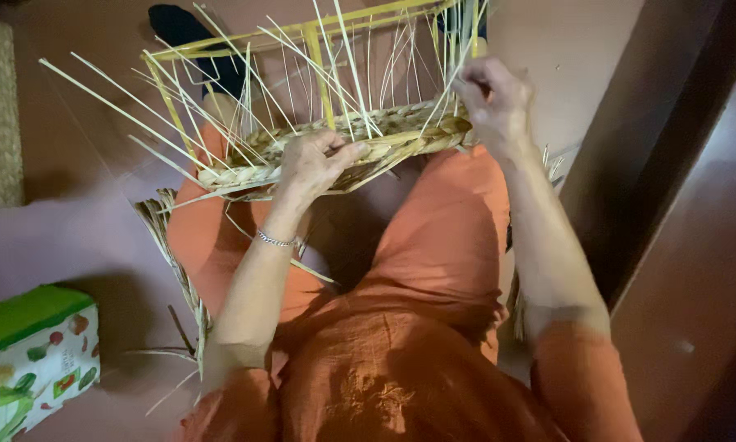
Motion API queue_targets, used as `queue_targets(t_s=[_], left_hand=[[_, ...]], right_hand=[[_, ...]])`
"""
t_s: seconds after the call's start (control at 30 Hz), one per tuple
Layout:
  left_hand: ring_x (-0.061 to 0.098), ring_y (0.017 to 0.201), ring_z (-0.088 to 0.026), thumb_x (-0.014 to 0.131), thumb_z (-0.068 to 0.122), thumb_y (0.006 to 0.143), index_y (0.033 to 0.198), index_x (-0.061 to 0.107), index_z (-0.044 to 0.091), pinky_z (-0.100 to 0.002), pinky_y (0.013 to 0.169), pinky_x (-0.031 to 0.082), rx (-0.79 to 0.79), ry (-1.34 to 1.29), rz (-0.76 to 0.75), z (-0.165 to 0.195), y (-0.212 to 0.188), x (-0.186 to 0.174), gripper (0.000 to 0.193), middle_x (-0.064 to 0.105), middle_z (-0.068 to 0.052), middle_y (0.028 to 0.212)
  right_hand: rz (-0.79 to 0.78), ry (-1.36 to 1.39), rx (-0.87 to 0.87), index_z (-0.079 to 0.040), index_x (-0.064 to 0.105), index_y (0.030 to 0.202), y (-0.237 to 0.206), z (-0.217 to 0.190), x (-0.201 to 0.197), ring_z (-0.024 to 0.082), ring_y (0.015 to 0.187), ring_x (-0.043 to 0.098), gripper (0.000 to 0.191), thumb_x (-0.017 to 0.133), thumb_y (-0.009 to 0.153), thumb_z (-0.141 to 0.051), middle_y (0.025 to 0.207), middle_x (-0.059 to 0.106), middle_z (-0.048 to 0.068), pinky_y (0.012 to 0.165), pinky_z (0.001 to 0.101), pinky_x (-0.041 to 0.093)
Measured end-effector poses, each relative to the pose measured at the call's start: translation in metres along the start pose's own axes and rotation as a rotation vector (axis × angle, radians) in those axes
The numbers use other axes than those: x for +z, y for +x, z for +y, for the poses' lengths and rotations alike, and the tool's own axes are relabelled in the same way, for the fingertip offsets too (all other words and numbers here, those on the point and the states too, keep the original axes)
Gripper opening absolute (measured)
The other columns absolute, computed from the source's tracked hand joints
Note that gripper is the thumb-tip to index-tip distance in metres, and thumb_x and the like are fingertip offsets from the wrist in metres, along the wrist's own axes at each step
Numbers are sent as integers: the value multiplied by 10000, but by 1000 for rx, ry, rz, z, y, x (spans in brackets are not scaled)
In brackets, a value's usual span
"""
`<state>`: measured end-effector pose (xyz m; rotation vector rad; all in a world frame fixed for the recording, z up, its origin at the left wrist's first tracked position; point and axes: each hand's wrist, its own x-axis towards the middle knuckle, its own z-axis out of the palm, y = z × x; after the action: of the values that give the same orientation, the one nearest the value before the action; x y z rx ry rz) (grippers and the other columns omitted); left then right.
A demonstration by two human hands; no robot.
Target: The person weaves dried palm leaves into a rectangular basket frame, interlacing strands by hand and occasionally trimming excess with scissors. The basket gradually gains height as the weaving progresses.
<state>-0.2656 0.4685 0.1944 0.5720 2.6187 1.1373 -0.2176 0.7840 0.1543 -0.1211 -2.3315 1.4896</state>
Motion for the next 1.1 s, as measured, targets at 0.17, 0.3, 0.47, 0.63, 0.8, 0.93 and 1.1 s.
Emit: queue_targets(t_s=[0.17, 0.3, 0.47, 0.63, 0.8, 0.93, 1.1], left_hand=[[649, 616, -332, 788, 508, 884, 797, 762, 101, -452, 619, 504, -37, 176, 11, -1, 1, 10, 416, 662, -147, 632], [661, 604, -328, 787, 488, 874, 809, 769, 100, -448, 607, 510, -23, 150, -15, 1, 3, 5, 394, 679, -141, 639], [683, 583, -296, 743, 403, 904, 904, 759, 83, -418, 596, 524, -86, -42, -118, -2, -1, -8, 321, 676, -146, 655], [681, 601, -313, 757, 361, 913, 847, 740, 70, -426, 582, 523, 52, 25, 14, -6, -2, -4, 299, 691, -148, 679], [651, 530, -305, 736, 370, 941, 847, 730, 90, -435, 544, 509, 12, 116, -45, -4, -18, 2, 296, 683, -143, 655], [608, 493, -290, 720, 339, 991, 854, 740, 110, -435, 501, 473, 125, 169, 12, 4, -24, 2, 267, 633, -112, 600], [604, 709, -260, 713, 406, 958, 937, 720, 116, -449, 686, 494, -107, 450, -43, 12, -22, -5, 291, 626, -57, 752]], right_hand=[[-137, 126, 12, 12, 687, 973, 30, 3, 19, 98, 739, 685, 87, 730, 1008, 79, 868, 717, 46, 610, 258, 580], [-42, 289, 111, 25, 690, 1013, 22, 1, 13, 95, 756, 673, 85, 728, 988, 96, 900, 716, 60, 643, 272, 568], [115, 285, 214, -1, 643, 1241, -16, -15, -14, 85, 879, 693, 196, 681, 1050, 26, 1012, 724, 47, 742, 242, 614], [-13, 105, 114, -20, 707, 1217, -47, -37, 19, 133, 902, 704, 190, 736, 1033, -60, 1076, 735, 73, 715, 294, 596], [-28, -200, -155, -16, 761, 1046, -29, -49, 40, 183, 807, 748, 83, 782, 969, -36, 958, 770, 122, 696, 329, 600], [18, -333, -60, -36, 774, 966, -20, -54, 45, 213, 699, 741, 59, 823, 932, -41, 837, 760, 125, 636, 344, 582], [-4, -295, -45, -35, 675, 1173, -23, -47, 51, 201, 709, 739, 224, 791, 984, -65, 887, 778, 96, 592, 342, 604]])
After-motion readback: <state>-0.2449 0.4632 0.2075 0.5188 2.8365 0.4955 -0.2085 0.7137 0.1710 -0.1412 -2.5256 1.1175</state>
